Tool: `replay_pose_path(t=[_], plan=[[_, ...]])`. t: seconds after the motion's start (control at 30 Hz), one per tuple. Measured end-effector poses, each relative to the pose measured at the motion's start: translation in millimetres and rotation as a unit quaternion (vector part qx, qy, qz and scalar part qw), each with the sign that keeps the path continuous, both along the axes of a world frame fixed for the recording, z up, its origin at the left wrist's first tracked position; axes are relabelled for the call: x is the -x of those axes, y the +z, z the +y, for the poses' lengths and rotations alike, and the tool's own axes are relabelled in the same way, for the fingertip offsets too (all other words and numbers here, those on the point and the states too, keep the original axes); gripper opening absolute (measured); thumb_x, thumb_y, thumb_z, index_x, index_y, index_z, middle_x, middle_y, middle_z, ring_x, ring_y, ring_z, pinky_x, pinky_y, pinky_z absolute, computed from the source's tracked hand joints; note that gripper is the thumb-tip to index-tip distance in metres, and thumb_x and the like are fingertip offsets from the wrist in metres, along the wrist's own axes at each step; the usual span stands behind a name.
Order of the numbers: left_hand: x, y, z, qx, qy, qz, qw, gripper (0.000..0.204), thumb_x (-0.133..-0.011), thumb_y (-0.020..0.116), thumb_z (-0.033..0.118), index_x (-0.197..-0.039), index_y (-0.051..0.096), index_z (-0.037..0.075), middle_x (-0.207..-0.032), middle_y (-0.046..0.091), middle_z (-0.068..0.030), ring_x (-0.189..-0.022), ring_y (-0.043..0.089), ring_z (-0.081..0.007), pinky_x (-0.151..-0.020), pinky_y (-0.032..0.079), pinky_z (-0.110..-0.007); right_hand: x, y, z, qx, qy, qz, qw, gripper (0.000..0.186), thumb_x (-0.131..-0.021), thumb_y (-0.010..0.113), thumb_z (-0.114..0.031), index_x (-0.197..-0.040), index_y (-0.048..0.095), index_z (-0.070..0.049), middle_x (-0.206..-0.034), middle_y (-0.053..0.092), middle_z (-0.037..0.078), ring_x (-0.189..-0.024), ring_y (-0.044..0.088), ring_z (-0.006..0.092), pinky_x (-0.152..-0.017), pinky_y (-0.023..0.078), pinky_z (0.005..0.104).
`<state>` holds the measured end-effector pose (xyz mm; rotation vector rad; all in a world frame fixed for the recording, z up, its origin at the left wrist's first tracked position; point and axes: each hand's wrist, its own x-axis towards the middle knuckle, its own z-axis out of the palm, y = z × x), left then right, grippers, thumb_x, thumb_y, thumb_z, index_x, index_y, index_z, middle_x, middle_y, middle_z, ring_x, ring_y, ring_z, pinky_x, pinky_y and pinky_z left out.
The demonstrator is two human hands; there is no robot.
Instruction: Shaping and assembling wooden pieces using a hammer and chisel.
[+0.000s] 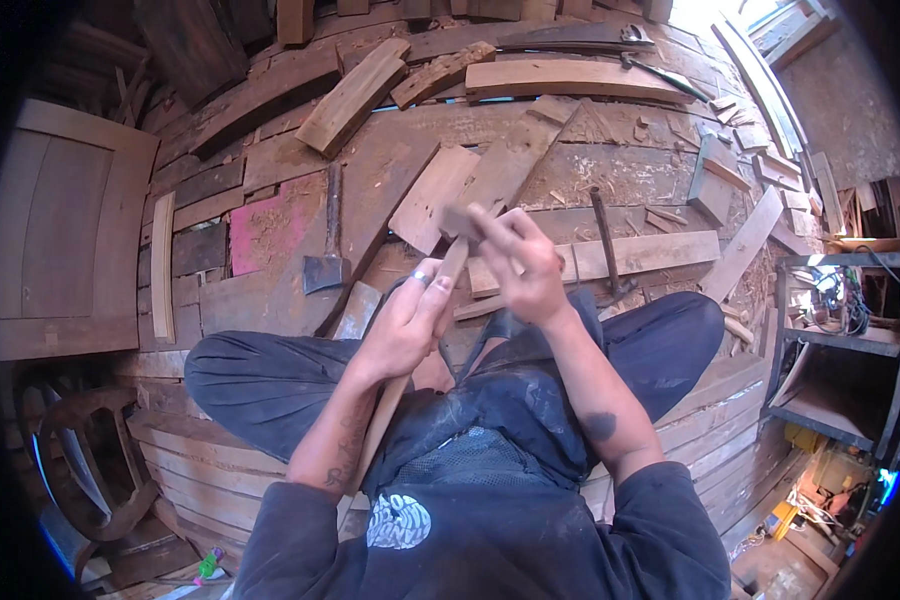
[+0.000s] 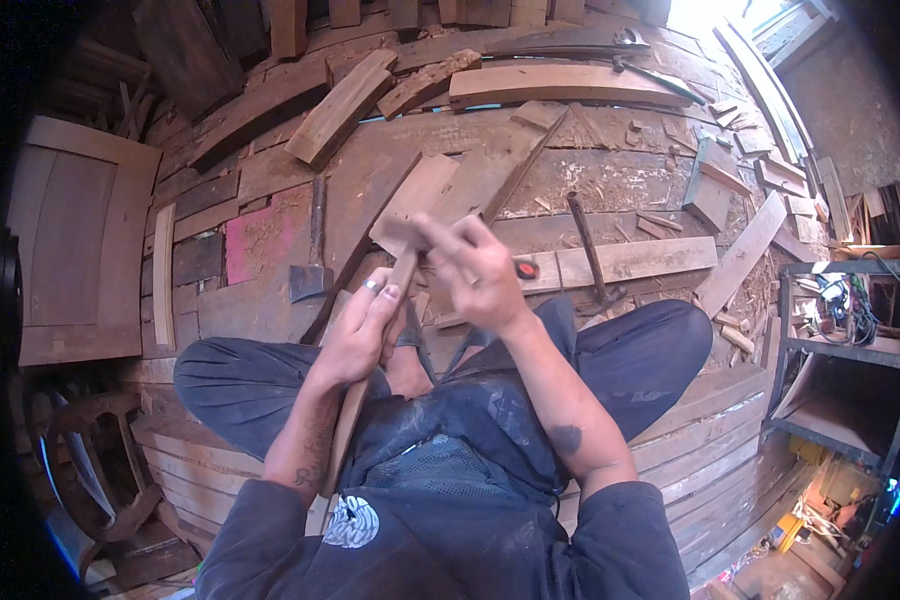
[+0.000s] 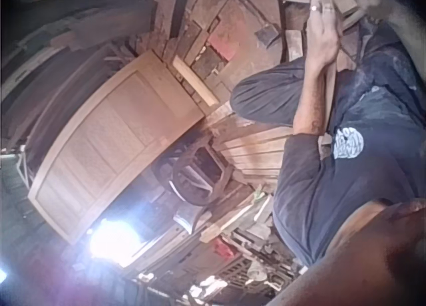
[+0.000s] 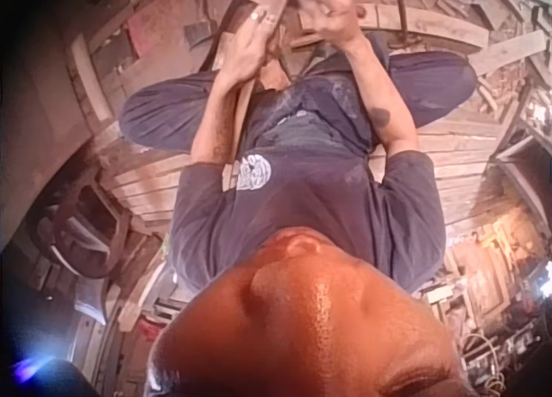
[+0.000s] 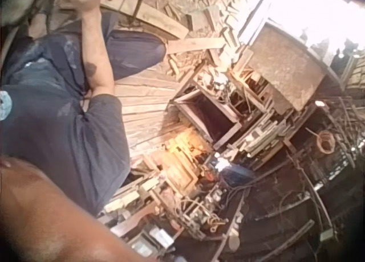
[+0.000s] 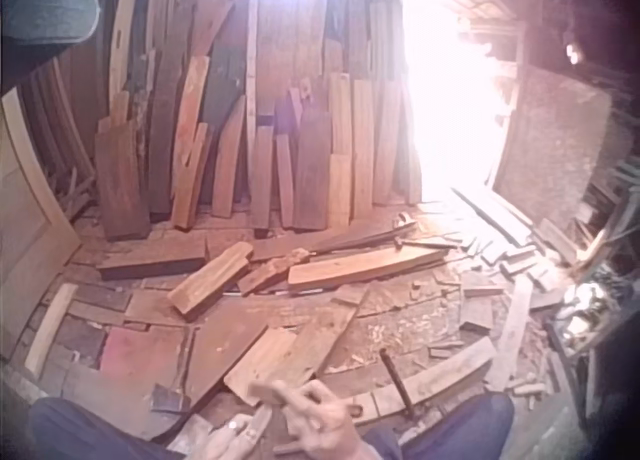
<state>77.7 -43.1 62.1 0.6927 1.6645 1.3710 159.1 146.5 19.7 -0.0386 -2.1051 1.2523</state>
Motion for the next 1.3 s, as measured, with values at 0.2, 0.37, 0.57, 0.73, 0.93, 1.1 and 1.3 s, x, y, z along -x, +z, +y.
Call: replay_pose_path(t=[0.2,0.37,0.57,0.73,0.93,1.1,1.3], plan=[[-6,2,0,0.025,0.036,-0.066,0.997,0.032,-0.109,0.045,0.028,-0.123,0.054,0.001,-0.07,0.051,0.0003,-0.059,0.049,-0.0105,-0.057,0.041,-0.029,-16,36,18,-0.073,-0.042,-0.056,0.995,0.051,-0.089,0.069,-0.007,-0.138,0.065,-0.016,-0.08,0.059,0.009,-0.066,0.059,0.0225,-0.061,0.049,0.0341],[-8,-10,-3,0.019,0.008,0.021,1.0,0.032,-0.107,0.048,0.025,-0.128,0.053,0.0,-0.074,0.058,-0.0026,-0.063,0.053,-0.0118,-0.061,0.044,-0.03,-28,41,9,-0.189,0.039,-0.139,0.971,0.053,-0.088,0.07,-0.009,-0.138,0.065,-0.024,-0.076,0.055,0.008,-0.061,0.059,0.0231,-0.056,0.05,0.038],[-22,-5,-3,-0.001,-0.023,-0.015,1.0,0.033,-0.109,0.047,0.023,-0.131,0.051,0.0,-0.075,0.05,0.003,-0.06,0.046,-0.0045,-0.056,0.039,-0.022,-46,34,6,-0.114,-0.033,-0.177,0.977,0.053,-0.087,0.071,-0.006,-0.138,0.065,-0.02,-0.075,0.053,0.008,-0.06,0.057,0.0234,-0.057,0.049,0.0379],[-26,-19,-4,-0.03,-0.006,0.014,0.999,0.031,-0.107,0.048,0.022,-0.13,0.052,0.001,-0.075,0.049,0.003,-0.063,0.046,-0.0054,-0.061,0.04,-0.024,-50,66,-6,-0.155,-0.025,-0.131,0.979,0.052,-0.086,0.071,-0.001,-0.135,0.067,-0.015,-0.076,0.056,0.009,-0.06,0.058,0.021,-0.057,0.049,0.0344],[-20,5,-6,0.003,-0.017,0.009,1.0,0.03,-0.107,0.048,0.021,-0.129,0.052,0.0,-0.074,0.05,0.002,-0.062,0.046,-0.0064,-0.06,0.04,-0.025,-59,9,46,-0.173,-0.065,-0.213,0.959,0.046,-0.087,0.066,0.006,-0.131,0.069,-0.007,-0.077,0.057,0.01,-0.065,0.055,0.0215,-0.059,0.046,0.0329],[-24,6,-5,-0.008,0.002,0.05,0.999,0.029,-0.107,0.048,0.021,-0.126,0.052,-0.001,-0.076,0.051,-0.0014,-0.067,0.049,-0.0104,-0.066,0.043,-0.029,-42,39,14,-0.116,-0.034,-0.037,0.992,0.053,-0.083,0.07,0.001,-0.133,0.069,-0.014,-0.076,0.058,0.008,-0.061,0.055,0.0203,-0.056,0.047,0.0356],[-18,-8,-3,0.0,-0.003,0.053,0.999,0.033,-0.108,0.046,0.024,-0.129,0.049,0.0,-0.087,0.06,-0.0108,-0.054,0.054,-0.0129,-0.054,0.044,-0.029,-47,23,27,-0.101,-0.051,-0.141,0.983,0.052,-0.081,0.073,-0.001,-0.131,0.071,-0.015,-0.075,0.057,0.009,-0.059,0.055,0.0217,-0.054,0.046,0.0348]])
